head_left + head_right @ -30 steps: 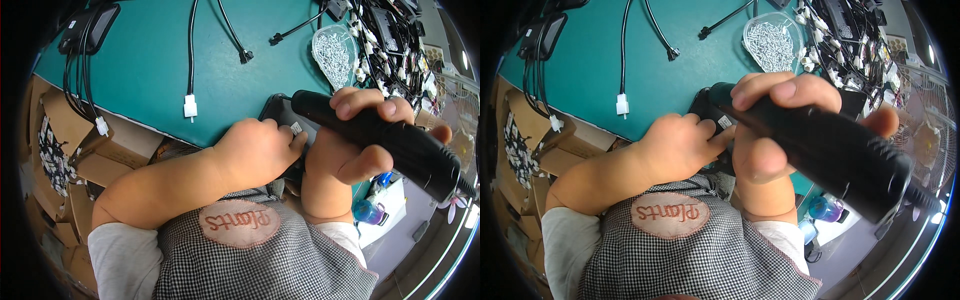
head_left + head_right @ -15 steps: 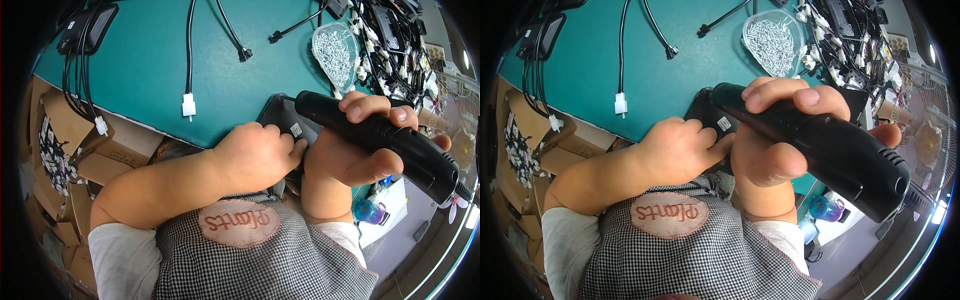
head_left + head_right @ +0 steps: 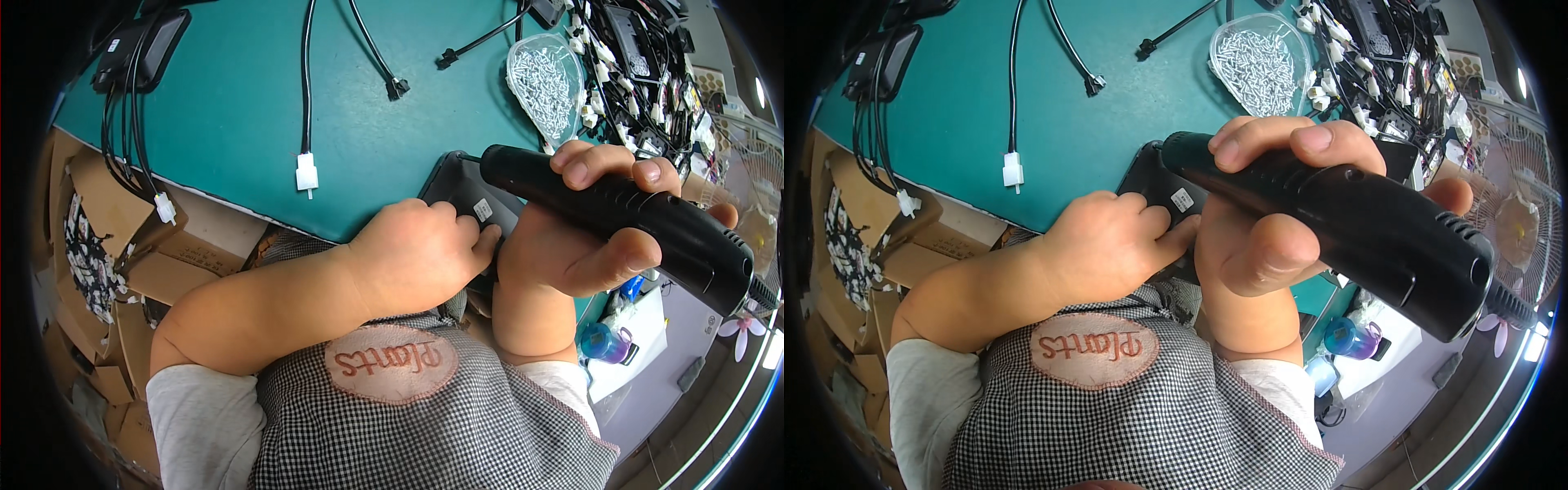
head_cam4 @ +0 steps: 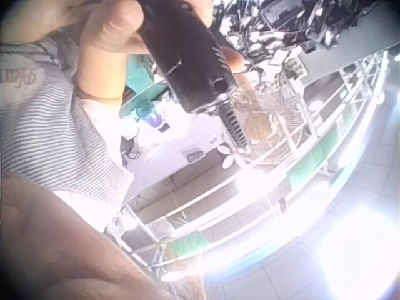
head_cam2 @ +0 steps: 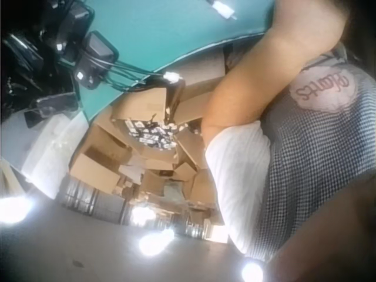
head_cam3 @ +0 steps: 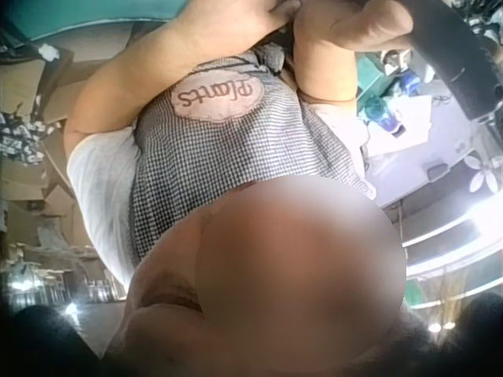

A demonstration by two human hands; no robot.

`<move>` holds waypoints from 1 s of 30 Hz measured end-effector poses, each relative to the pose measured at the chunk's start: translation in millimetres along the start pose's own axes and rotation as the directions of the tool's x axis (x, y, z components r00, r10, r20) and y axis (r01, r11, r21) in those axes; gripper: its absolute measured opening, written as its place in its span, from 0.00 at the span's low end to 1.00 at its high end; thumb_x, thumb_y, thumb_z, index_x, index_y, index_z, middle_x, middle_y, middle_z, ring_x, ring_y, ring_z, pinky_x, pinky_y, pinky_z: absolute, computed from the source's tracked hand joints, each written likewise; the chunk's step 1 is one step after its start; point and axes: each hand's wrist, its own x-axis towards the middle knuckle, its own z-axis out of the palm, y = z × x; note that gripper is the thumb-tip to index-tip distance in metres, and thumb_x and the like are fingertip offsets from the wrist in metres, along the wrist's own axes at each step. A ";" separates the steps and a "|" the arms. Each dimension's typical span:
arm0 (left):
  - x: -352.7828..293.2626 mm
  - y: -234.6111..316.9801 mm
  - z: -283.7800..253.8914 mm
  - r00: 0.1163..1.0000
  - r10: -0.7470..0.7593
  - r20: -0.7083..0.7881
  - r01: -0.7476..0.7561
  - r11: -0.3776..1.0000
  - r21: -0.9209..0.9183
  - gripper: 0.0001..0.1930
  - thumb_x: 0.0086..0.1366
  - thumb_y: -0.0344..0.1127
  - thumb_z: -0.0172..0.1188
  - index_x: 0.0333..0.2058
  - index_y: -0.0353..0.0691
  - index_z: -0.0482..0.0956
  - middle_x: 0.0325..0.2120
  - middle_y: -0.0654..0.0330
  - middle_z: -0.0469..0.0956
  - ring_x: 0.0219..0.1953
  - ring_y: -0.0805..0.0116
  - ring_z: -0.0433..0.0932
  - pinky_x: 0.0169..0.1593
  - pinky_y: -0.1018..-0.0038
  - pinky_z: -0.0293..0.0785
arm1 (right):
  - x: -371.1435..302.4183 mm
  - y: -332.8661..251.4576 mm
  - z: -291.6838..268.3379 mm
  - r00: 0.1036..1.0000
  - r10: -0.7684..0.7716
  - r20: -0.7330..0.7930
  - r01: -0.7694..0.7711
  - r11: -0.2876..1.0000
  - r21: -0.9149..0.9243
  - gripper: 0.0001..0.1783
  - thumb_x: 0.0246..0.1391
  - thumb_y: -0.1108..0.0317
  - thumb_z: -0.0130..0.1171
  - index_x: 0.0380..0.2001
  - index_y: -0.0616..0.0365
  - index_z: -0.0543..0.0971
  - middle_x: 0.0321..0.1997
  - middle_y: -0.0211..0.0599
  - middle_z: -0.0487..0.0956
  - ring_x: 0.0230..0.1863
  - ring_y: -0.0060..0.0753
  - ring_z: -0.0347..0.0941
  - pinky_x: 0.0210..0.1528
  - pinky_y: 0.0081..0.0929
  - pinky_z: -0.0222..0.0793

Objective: The person uses a power screwdriver to fasten screws into a black electronic device on a green workbench. They repeatedly pick up screws from a container, align them with the screwdriver, and drive them into the device casing. The person handles multiple similar devices and wires during the process.

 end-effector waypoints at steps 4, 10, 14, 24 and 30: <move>0.6 -0.2 -1.3 1.000 -0.004 0.016 0.004 1.000 0.000 0.20 0.46 0.38 0.54 0.42 0.48 0.77 0.18 0.69 0.66 0.18 0.72 0.68 0.19 0.76 0.66 | 4.0 0.0 -2.3 0.997 -0.020 0.070 0.016 0.999 0.045 0.32 0.59 0.48 0.47 0.63 0.36 0.48 0.44 0.39 0.71 0.29 0.34 0.73 0.30 0.36 0.72; 1.1 -0.6 -1.8 1.000 -0.004 0.029 0.004 1.000 -0.012 0.21 0.47 0.38 0.54 0.43 0.48 0.76 0.18 0.68 0.66 0.18 0.72 0.69 0.19 0.75 0.66 | 6.0 0.2 -6.1 0.994 -0.033 0.106 0.026 0.997 0.066 0.35 0.58 0.46 0.48 0.63 0.38 0.48 0.44 0.40 0.71 0.29 0.35 0.73 0.29 0.36 0.72; -0.1 0.0 -0.7 0.999 -0.004 0.041 0.005 1.000 -0.005 0.21 0.47 0.38 0.54 0.43 0.47 0.77 0.19 0.69 0.67 0.19 0.72 0.69 0.20 0.75 0.66 | 5.5 -3.8 -9.5 0.992 -0.038 0.120 0.024 0.993 0.119 0.35 0.57 0.44 0.47 0.63 0.39 0.49 0.45 0.42 0.70 0.30 0.38 0.73 0.28 0.36 0.70; 5.3 -1.4 1.1 0.998 0.022 -0.056 -0.024 0.999 -0.034 0.20 0.44 0.34 0.57 0.41 0.45 0.80 0.16 0.68 0.64 0.18 0.71 0.66 0.20 0.75 0.64 | 10.2 -67.8 -77.3 0.996 -0.008 -0.088 0.009 1.000 0.010 0.34 0.54 0.37 0.47 0.56 0.48 0.62 0.43 0.43 0.70 0.28 0.36 0.72 0.28 0.34 0.70; 11.1 3.8 2.8 1.000 -0.014 -0.022 0.014 1.000 0.012 0.23 0.40 0.30 0.61 0.40 0.48 0.80 0.14 0.67 0.62 0.17 0.69 0.65 0.19 0.73 0.62 | -28.7 -74.7 -110.7 0.905 -0.152 -0.397 0.104 0.985 -0.140 0.35 0.57 0.39 0.43 0.59 0.51 0.54 0.40 0.45 0.71 0.23 0.35 0.74 0.22 0.31 0.73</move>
